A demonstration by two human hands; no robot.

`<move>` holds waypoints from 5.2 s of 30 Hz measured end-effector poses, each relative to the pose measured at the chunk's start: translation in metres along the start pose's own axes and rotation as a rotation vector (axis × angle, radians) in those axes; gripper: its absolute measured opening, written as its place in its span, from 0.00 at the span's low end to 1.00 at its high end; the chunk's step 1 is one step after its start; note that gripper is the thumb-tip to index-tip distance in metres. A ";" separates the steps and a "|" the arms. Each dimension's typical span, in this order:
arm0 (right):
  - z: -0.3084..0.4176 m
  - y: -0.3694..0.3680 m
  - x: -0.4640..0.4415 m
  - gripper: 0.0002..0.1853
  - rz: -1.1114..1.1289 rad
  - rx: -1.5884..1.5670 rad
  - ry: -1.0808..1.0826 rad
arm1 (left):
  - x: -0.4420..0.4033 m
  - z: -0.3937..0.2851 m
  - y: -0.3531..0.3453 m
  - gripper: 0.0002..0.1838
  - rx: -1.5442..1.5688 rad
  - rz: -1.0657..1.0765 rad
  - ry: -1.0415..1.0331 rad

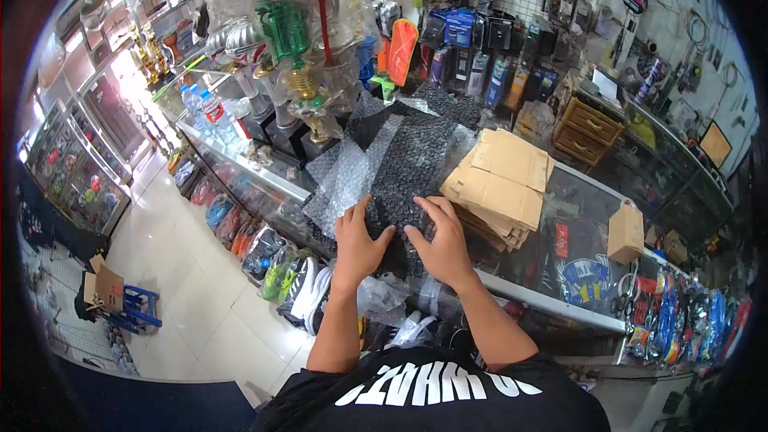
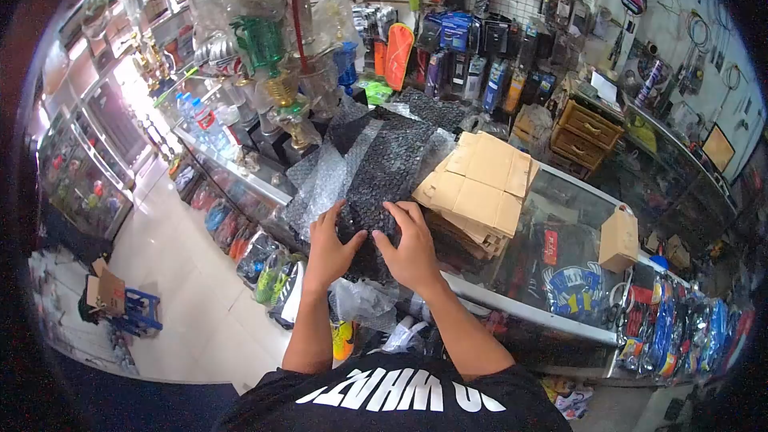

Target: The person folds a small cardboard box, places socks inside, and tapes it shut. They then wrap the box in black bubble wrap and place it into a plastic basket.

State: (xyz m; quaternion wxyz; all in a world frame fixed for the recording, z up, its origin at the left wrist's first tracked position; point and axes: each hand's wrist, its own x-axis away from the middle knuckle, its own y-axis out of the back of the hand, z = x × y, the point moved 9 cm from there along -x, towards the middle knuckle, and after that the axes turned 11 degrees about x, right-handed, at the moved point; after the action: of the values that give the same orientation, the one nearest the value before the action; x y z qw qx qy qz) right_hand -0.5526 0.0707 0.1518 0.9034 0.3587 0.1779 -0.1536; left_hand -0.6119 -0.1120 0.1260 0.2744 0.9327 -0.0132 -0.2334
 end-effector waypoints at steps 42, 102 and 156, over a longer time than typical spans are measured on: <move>-0.005 0.022 -0.051 0.38 0.046 -0.382 -0.041 | -0.046 0.027 -0.064 0.23 1.067 0.349 0.631; -0.145 0.343 0.068 0.38 -0.485 -0.148 -0.187 | 0.036 -0.264 -0.172 0.33 0.180 0.461 -0.419; -0.047 0.054 0.065 0.17 0.439 0.125 0.117 | 0.116 -0.073 -0.079 0.26 0.429 0.107 0.260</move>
State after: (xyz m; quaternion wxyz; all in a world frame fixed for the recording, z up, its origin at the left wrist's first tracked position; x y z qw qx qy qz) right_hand -0.4823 0.1315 0.1239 0.8793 0.4523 0.1380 0.0569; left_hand -0.4848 -0.0256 0.0892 0.0818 0.9898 -0.0761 -0.0885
